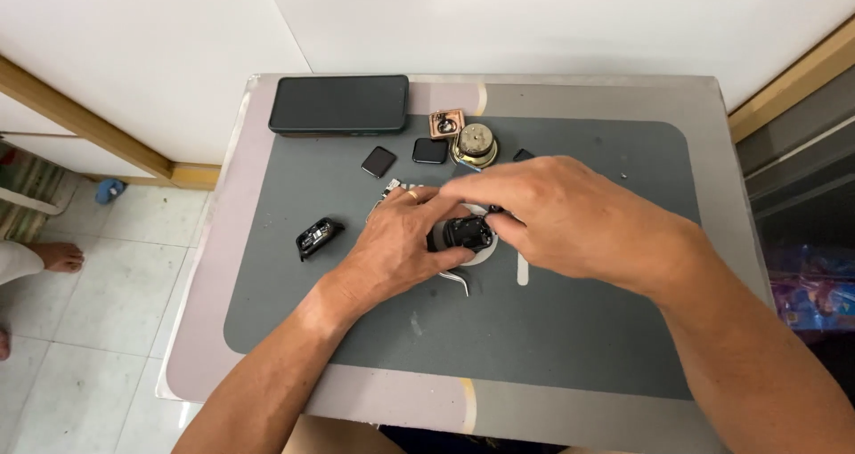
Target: The person uses a screwdriver to work on the internal components of a disassembled smartwatch placed on a gray mat. They manipulate the watch parts and occasionally reach for other items on the table while performing the repair.
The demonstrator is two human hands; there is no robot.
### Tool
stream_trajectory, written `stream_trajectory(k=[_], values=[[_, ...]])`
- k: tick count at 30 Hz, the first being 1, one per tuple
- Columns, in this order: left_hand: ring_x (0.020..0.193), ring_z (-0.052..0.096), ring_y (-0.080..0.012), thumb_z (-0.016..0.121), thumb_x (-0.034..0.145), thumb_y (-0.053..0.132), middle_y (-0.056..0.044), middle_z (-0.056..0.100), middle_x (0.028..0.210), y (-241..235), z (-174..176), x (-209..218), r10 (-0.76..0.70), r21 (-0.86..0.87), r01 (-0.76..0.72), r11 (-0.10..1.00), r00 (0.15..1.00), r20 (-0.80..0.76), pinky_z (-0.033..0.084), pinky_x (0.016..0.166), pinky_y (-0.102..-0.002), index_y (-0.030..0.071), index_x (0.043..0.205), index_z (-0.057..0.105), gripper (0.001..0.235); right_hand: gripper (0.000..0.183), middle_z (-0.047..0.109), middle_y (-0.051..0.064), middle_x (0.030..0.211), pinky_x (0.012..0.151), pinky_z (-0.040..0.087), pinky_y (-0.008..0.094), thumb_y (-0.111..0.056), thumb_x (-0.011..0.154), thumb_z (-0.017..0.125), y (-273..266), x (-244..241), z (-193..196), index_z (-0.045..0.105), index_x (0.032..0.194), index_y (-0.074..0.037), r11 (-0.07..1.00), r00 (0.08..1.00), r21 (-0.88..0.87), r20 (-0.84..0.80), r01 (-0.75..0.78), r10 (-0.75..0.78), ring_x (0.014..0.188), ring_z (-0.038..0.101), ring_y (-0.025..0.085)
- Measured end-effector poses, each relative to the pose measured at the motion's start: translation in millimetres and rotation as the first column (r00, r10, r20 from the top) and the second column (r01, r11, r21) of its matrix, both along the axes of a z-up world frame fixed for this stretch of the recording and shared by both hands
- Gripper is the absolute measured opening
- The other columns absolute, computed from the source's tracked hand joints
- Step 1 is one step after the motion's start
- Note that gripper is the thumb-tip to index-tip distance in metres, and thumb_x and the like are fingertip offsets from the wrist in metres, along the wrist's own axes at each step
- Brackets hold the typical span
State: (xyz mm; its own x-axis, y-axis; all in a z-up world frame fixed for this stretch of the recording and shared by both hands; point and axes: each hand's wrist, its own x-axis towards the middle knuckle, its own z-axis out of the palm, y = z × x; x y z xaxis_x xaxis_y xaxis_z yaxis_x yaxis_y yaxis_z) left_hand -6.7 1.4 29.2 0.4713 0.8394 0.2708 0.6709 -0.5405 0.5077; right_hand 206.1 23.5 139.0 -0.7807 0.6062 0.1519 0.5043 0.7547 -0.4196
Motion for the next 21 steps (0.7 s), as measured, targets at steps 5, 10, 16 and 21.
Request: stream_trajectory(k=[5, 10, 16, 21], values=[[0.113, 0.063, -0.0245, 0.082, 0.081, 0.03, 0.003, 0.077, 0.112, -0.1, -4.1, -0.1, -0.013, 0.04, 0.013, 0.999, 1.0, 0.003, 0.045, 0.093, -0.043, 0.017, 0.137, 0.057, 0.063, 0.021, 0.058, 0.002, 0.049, 0.046, 0.037, 0.042, -0.015, 0.095, 0.064, 3.4, 0.5, -6.3, 0.074, 0.113, -0.018, 0.995, 0.99, 0.01, 0.099, 0.102, -0.103, 0.04, 0.047, 0.023], [0.11, 0.059, -0.0309, 0.078, 0.082, 0.034, -0.006, 0.07, 0.117, -2.0, 5.4, -1.4, 0.039, -0.127, -0.044, 0.991, 0.998, -0.048, 0.045, 0.089, -0.046, 0.02, 0.122, 0.063, 0.046, 0.049, 0.075, 0.005, 0.13, 0.089, 0.054, 0.043, -0.005, 0.089, 0.063, 3.8, 4.5, -3.3, 0.063, 0.138, -0.011, 0.998, 0.999, -0.067, 0.026, -0.018, 0.02, 0.109, 0.072, 0.027], [0.116, 0.06, -0.0273, 0.08, 0.083, 0.033, 0.003, 0.074, 0.118, -0.2, -2.5, -3.7, -0.004, -0.049, 0.004, 0.999, 1.0, -0.012, 0.045, 0.093, -0.046, 0.022, 0.144, 0.05, 0.069, 0.044, 0.079, 0.006, 0.113, 0.072, 0.053, 0.045, -0.011, 0.089, 0.069, 5.9, 2.3, -14.1, 0.068, 0.132, -0.01, 0.995, 0.997, 0.071, 0.032, 0.068, -0.071, 0.086, 0.075, 0.028], [0.11, 0.062, -0.0269, 0.078, 0.082, 0.03, 0.002, 0.074, 0.116, 0.6, 0.7, -3.6, -0.021, -0.001, 0.021, 1.0, 1.0, -0.01, 0.046, 0.091, -0.044, 0.021, 0.139, 0.053, 0.063, 0.032, 0.073, -0.001, 0.082, 0.058, 0.046, 0.041, -0.013, 0.091, 0.068, 4.7, -0.3, -11.0, 0.07, 0.122, -0.017, 0.997, 0.996, 0.04, 0.06, 0.07, -0.072, 0.058, 0.063, 0.026]])
